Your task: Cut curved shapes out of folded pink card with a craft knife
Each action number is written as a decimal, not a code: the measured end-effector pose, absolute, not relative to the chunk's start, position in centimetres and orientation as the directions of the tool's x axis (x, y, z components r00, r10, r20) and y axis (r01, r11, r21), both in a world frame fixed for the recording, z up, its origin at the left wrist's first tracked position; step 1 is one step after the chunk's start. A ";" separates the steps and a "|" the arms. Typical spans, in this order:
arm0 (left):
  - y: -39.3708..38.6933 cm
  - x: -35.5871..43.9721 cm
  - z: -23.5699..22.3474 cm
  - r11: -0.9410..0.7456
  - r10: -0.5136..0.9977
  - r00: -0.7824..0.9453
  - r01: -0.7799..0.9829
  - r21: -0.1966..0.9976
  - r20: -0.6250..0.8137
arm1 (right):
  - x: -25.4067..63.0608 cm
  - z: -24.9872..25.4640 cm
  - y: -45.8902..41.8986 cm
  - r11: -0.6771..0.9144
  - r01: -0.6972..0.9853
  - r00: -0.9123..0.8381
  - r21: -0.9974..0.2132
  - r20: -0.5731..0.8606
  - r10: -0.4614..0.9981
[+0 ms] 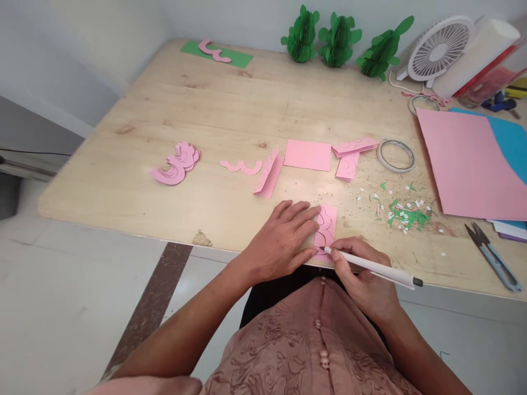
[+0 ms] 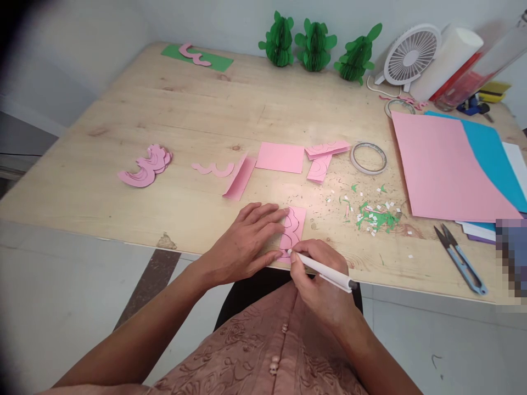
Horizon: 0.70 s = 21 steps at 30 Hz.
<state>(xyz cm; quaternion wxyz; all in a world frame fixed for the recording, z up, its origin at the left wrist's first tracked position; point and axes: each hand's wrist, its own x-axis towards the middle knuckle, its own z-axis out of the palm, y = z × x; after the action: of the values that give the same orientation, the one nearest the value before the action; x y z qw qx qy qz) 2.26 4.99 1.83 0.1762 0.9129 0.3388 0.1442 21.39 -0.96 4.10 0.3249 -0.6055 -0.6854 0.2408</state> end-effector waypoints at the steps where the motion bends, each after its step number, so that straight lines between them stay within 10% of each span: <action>1: 5.0 2.3 1.8 -0.708 0.670 0.728 0.567 0.420 0.145 | 21.4 4.2 -0.9 0.150 0.674 -0.053 -0.724 0.156 0.986; 21: 5.0 2.2 1.8 -0.713 0.664 0.734 0.567 0.412 0.140 | 21.9 4.5 -0.7 0.140 0.698 -0.038 -0.702 0.159 0.986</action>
<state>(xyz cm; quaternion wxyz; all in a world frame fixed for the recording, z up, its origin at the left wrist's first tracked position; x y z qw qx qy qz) 2.23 5.05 1.85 0.1737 0.9149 0.3363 0.1403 21.91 -0.69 4.54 0.3197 -0.6154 -0.6841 0.2258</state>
